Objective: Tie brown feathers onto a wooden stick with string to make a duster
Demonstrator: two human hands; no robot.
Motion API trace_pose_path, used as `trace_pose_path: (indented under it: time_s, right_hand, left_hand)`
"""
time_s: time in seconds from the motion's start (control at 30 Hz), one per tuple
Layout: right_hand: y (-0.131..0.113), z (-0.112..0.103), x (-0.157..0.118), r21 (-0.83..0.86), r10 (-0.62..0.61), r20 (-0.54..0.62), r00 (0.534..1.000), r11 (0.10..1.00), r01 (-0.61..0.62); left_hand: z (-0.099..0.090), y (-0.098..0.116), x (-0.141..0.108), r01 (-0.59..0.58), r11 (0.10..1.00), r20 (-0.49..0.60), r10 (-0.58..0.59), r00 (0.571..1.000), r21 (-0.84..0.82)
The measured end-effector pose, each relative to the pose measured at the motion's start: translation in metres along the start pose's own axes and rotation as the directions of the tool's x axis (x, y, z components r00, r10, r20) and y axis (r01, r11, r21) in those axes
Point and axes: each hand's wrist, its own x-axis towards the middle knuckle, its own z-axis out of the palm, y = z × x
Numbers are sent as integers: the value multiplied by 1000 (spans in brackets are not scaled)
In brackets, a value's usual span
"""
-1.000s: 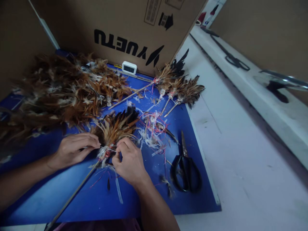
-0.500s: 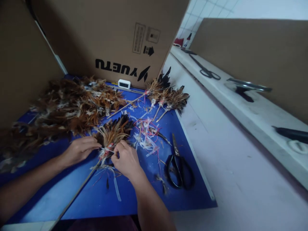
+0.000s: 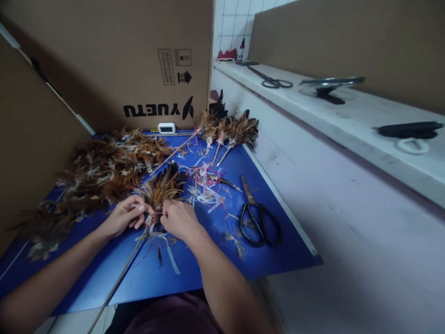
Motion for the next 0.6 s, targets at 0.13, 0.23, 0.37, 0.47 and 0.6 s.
trace_pose_path:
  time_s: [0.13,0.23,0.37,0.47,0.6]
  right_hand:
    - [-1,-4,0,90,6,-9,1000,996,-5]
    - [-2,-4,0,173,-17,-28,999,985,21]
    - [-4,-2,-1,265,-29,-43,999,963,40]
    - [-6,-1,-2,311,-14,-30,999,950,22]
    - [-9,0,-1,330,4,-15,1000,944,1]
  left_hand:
    - [10,2,5,-31,990,-15,33,999,138]
    - [11,1,7,-45,971,-82,66,994,234]
    - [10,-3,7,-37,974,-149,71,986,223]
    - [10,-2,4,-86,933,-105,130,986,350]
    - [11,3,-1,-186,827,-40,243,969,530]
